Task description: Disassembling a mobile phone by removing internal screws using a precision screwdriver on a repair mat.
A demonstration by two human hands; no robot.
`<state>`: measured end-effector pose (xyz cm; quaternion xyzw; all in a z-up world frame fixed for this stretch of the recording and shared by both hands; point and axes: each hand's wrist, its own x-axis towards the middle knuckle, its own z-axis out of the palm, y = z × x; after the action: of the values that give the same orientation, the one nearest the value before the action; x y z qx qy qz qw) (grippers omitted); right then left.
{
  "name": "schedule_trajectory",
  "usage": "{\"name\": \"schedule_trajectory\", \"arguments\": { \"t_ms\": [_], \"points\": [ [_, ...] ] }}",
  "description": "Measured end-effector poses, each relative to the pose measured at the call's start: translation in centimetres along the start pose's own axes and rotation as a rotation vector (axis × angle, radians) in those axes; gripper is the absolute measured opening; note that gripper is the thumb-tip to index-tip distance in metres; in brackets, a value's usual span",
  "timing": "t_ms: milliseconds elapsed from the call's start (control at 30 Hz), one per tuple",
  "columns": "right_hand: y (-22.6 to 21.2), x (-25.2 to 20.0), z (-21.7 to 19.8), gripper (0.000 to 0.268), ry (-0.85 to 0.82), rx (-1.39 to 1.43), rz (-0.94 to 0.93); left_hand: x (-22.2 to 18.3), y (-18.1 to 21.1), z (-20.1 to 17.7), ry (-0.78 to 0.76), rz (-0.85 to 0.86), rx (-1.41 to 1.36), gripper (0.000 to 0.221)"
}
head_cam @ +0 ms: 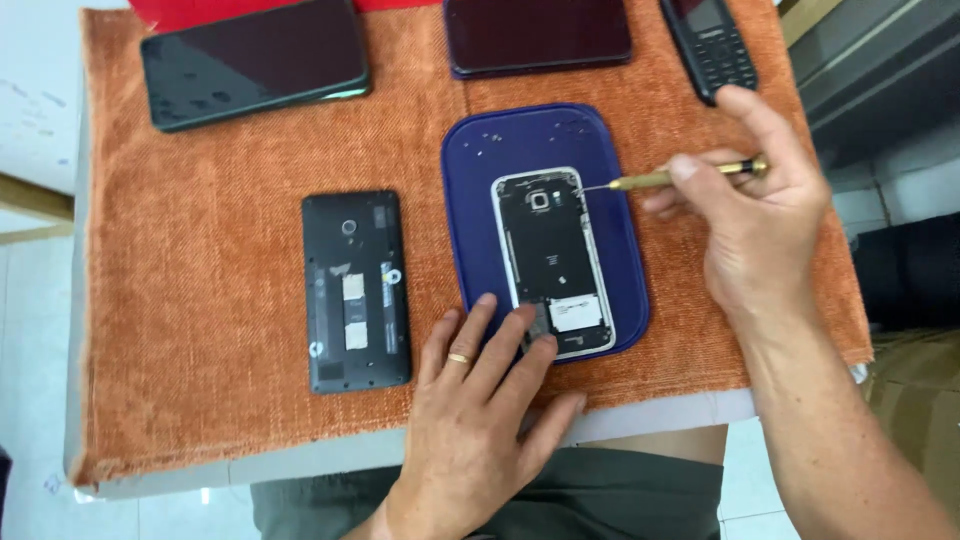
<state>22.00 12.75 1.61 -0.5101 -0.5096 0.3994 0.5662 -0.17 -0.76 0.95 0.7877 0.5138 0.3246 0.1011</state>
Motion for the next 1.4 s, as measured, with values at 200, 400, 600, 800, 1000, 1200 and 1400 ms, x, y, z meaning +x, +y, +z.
{"name": "schedule_trajectory", "arguments": {
  "t_ms": [200,400,600,800,1000,1200,1400],
  "points": [
    [0.5,0.1,-0.8,0.066,-0.042,0.115,0.047,0.0,0.1,-1.1,0.311,-0.105,-0.304,0.011],
    [0.3,-0.4,-0.8,0.071,-0.098,0.073,0.014,0.1,0.1,-0.7,0.329,-0.178,-0.321,0.017],
    [-0.8,-1.4,0.2,0.067,-0.231,0.071,-0.095,-0.4,-0.3,0.6,0.308,-0.152,-0.191,0.014],
    [-2.3,-2.4,1.8,0.059,-0.342,-0.034,-0.283,-0.5,-0.5,1.0,0.286,-0.125,-0.145,0.016],
    [-4.0,-3.5,2.9,0.056,-0.378,-0.233,-0.472,-0.4,-0.3,0.9,0.25,-0.14,-0.135,0.017],
    [-5.5,-4.3,3.1,0.053,-0.377,-0.416,-0.469,-0.5,-0.4,1.1,0.273,-0.148,-0.159,0.016],
    [-6.2,-4.1,2.9,0.055,-0.451,-0.427,-0.567,-0.4,-0.4,0.9,0.224,-0.142,-0.11,0.024]
  ]
}}
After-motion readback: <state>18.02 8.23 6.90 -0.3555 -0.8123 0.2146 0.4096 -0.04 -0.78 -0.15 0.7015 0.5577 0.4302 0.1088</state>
